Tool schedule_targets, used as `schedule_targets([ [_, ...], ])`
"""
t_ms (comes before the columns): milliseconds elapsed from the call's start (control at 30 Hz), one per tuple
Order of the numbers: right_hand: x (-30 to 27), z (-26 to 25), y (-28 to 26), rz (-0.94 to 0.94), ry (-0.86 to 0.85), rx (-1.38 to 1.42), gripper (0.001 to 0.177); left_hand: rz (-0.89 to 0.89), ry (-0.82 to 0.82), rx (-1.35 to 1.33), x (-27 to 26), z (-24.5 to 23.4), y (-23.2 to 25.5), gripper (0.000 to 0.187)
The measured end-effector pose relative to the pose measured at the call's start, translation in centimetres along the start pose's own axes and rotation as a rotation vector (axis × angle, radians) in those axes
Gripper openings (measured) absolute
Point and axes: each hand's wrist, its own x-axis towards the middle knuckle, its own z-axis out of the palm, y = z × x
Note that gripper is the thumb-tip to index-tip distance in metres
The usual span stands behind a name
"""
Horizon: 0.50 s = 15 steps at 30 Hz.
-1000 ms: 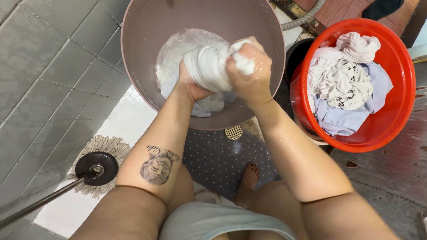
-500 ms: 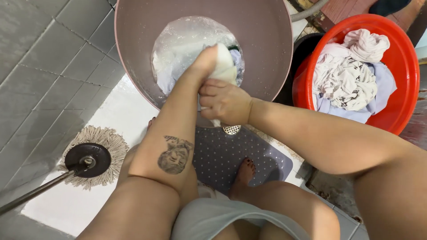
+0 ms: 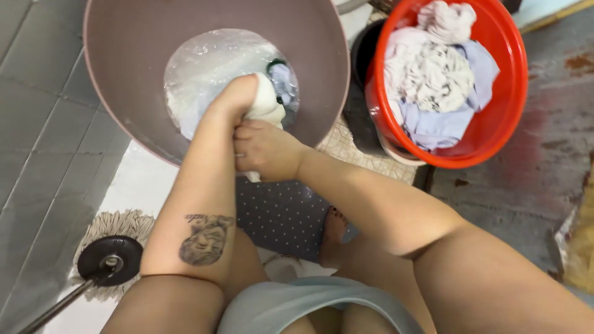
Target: The person washes clothes by hand in a brown basin filled with soapy water. They repeatedly submerge, scrub, and wring out various light-colored garments, then transfer them to a red basin. The person also briefly handles a small blue packet from the basin.
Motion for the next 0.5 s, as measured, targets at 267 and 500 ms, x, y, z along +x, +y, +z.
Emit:
schedule_targets([
  [267,-11.8,-10.7,2.5,0.899,1.959,1.030,0.022,0.174,-0.523,-0.666,-10.3,2.2,9.1,0.041],
  [500,-23.0,-10.7,3.6,1.143,2.013,1.193,0.064,-0.007,-0.275,-0.366,-9.2,2.3,7.1,0.052],
])
